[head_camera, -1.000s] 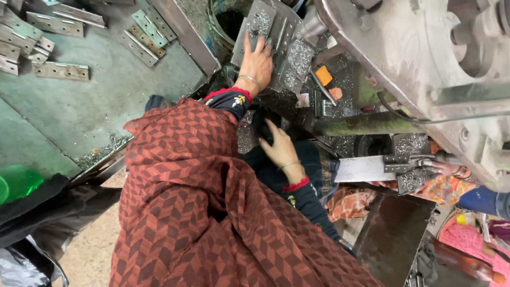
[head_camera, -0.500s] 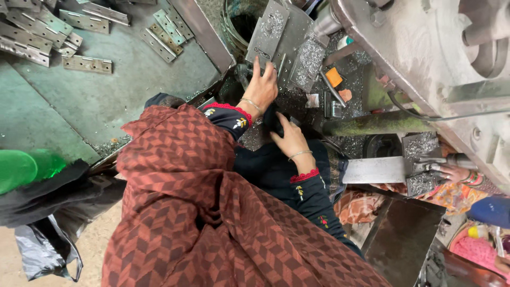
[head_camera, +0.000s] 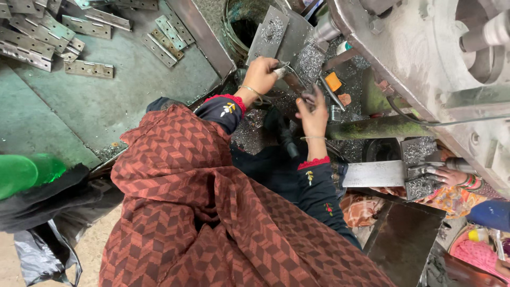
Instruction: The person picks up metal hinges from a pile, positions them one by one into a machine fixture to drill holes into them, and removes them.
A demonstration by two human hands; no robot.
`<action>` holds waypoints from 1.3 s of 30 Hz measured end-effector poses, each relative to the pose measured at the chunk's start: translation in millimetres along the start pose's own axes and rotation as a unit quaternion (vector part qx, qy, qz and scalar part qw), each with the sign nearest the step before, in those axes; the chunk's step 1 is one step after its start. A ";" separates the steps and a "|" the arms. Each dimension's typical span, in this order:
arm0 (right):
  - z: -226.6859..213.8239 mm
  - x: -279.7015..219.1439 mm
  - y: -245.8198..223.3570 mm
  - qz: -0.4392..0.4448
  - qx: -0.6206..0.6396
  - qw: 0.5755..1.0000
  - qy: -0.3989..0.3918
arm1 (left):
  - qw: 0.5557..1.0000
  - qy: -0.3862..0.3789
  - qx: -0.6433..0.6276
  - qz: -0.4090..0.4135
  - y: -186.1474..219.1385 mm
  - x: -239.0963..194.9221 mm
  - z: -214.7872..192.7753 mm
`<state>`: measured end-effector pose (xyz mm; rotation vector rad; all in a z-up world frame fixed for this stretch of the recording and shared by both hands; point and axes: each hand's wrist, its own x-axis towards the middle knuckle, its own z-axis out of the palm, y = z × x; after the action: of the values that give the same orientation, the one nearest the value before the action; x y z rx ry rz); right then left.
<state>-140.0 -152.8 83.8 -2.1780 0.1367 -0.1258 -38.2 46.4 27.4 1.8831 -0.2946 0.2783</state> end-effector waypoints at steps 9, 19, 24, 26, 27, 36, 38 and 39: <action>14.6 39.6 7.5 -0.152 -0.171 0.965 0.132 | 0.940 0.098 0.309 0.109 5.2 11.0 -11.3; 24.7 9.0 -37.3 -0.154 -0.290 0.942 -0.060 | 0.867 -0.128 0.452 0.165 -8.0 -7.0 24.1; 11.7 -61.9 -21.0 -0.071 -0.344 0.923 -0.154 | 0.868 -0.118 0.454 0.161 -10.2 2.4 29.2; 28.3 -84.0 1.3 -0.029 -0.372 0.908 -0.189 | 0.866 -0.120 0.457 0.160 -3.1 5.7 24.7; 41.8 -95.3 12.9 0.028 -0.363 0.913 -0.184 | 0.866 -0.120 0.457 0.161 1.0 5.9 21.1; 27.3 -91.2 44.2 -0.036 -0.281 0.944 -0.168 | 0.874 -0.136 0.443 0.143 0.2 7.3 20.3; 20.7 -91.3 36.5 -0.027 -0.297 0.938 -0.174 | 0.891 -0.088 0.426 0.133 -7.4 12.3 33.1; 26.0 -88.9 34.4 -0.035 -0.303 0.939 -0.158 | 0.891 -0.086 0.424 0.135 -11.4 17.7 38.1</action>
<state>-226.0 -138.5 37.2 -2.7831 -0.1016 0.2640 -15.9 12.8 11.0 2.7436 -0.6324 0.4829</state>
